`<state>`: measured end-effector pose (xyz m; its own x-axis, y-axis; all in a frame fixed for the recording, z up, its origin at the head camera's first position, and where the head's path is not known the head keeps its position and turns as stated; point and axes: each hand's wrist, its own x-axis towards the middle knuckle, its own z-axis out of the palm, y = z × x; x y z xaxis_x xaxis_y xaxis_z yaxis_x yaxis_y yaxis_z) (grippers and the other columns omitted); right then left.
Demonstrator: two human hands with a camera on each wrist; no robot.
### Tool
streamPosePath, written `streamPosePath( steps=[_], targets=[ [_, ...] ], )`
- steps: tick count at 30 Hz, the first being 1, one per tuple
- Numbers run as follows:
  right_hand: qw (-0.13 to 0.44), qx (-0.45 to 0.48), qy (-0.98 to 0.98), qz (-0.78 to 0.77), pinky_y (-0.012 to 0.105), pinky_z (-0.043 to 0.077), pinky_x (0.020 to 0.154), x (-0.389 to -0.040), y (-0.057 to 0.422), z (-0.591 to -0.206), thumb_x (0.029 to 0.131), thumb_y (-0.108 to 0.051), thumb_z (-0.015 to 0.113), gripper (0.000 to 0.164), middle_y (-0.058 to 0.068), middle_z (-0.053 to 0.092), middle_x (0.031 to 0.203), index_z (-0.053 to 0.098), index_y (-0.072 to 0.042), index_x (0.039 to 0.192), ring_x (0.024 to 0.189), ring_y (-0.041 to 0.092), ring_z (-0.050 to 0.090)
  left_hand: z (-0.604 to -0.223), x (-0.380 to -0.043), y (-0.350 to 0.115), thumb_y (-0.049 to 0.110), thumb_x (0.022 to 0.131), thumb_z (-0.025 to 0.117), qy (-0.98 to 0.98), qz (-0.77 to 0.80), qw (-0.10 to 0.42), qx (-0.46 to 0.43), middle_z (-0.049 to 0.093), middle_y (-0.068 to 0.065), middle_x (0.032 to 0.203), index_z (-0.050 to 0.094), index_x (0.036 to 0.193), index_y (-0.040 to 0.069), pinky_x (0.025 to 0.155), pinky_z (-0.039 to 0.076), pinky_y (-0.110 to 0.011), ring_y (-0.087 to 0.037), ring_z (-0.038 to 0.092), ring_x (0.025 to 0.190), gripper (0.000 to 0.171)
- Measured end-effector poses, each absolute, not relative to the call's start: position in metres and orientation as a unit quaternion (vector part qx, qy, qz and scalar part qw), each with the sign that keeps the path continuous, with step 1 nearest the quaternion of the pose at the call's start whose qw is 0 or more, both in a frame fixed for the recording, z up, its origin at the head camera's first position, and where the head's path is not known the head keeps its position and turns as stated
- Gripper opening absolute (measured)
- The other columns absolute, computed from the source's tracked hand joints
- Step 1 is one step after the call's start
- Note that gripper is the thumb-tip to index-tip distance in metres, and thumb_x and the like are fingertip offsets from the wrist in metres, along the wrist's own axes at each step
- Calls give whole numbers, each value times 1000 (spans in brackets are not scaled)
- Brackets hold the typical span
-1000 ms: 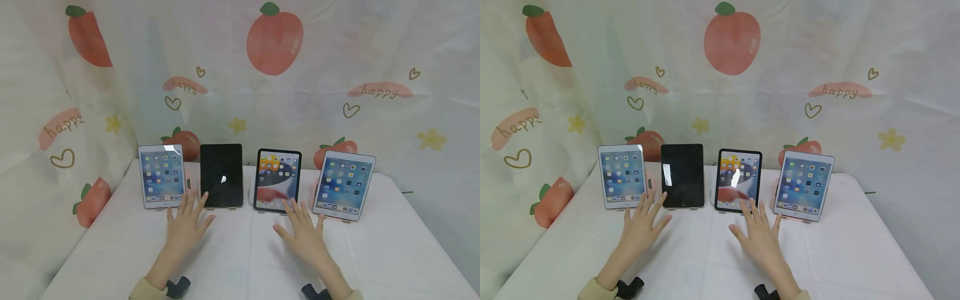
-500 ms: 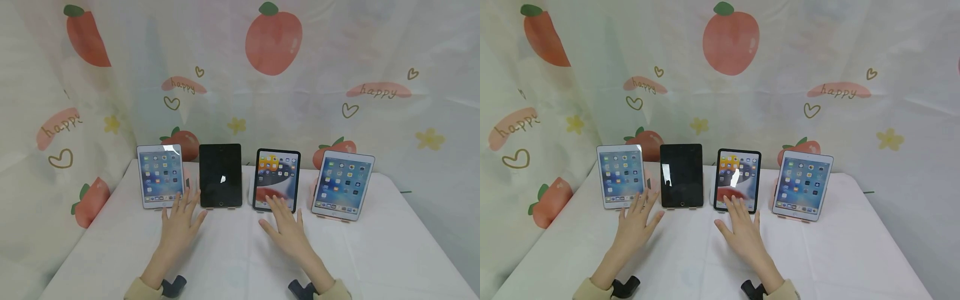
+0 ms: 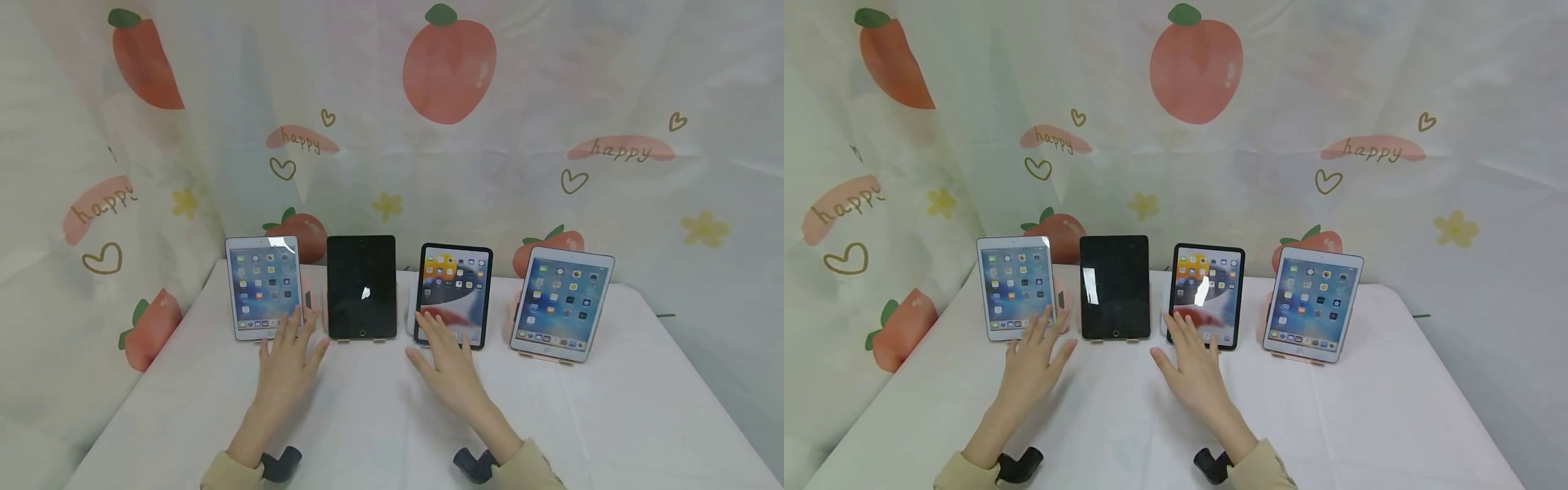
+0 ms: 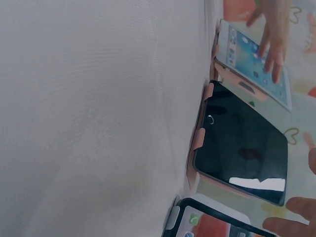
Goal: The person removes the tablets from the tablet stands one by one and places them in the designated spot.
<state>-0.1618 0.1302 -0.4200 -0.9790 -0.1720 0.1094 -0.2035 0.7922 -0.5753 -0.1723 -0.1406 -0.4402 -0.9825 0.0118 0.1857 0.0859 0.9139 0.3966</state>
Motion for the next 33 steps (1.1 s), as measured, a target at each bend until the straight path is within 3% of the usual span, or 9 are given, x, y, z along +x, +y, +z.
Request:
streamPosePath(
  steps=[11, 19, 27, 33],
  targets=[
    [89, 121, -927, 344, 61, 7, 118, -170, 115, -419, 96, -36, 54, 59, 6, 37, 154, 35, -18, 149, 146, 30, 28, -437, -176, -153, 43, 98, 47, -968, -225, 109, -10, 20, -17, 160, 29, 152, 19, 106, 16, -76, -44, 16, 146, 61],
    [104, 129, -912, 375, 59, 11, 119, -177, 105, -419, 96, -34, 55, 56, 8, 41, 152, 39, -15, 146, 145, 30, 31, -437, -179, -161, 42, 99, 46, -967, -228, 111, -6, 19, -17, 160, 26, 152, 16, 107, 17, -75, -43, 15, 147, 63],
    [112, 150, -898, 398, 53, 15, 120, -185, 91, -416, 96, -33, 55, 54, 9, 44, 150, 42, -14, 145, 143, 29, 35, -434, -183, -170, 38, 101, 44, -959, -239, 150, -7, 23, -21, 157, 28, 151, 12, 105, 22, -74, -45, 22, 144, 59],
    [95, 155, -886, 426, 60, 26, 114, -190, 78, -415, 96, -34, 55, 55, 12, 41, 151, 39, -17, 146, 142, 33, 35, -431, -187, -178, 36, 101, 44, -952, -251, 174, 0, 28, -23, 155, 29, 150, 7, 104, 26, -73, -46, 27, 141, 58]
  ],
)
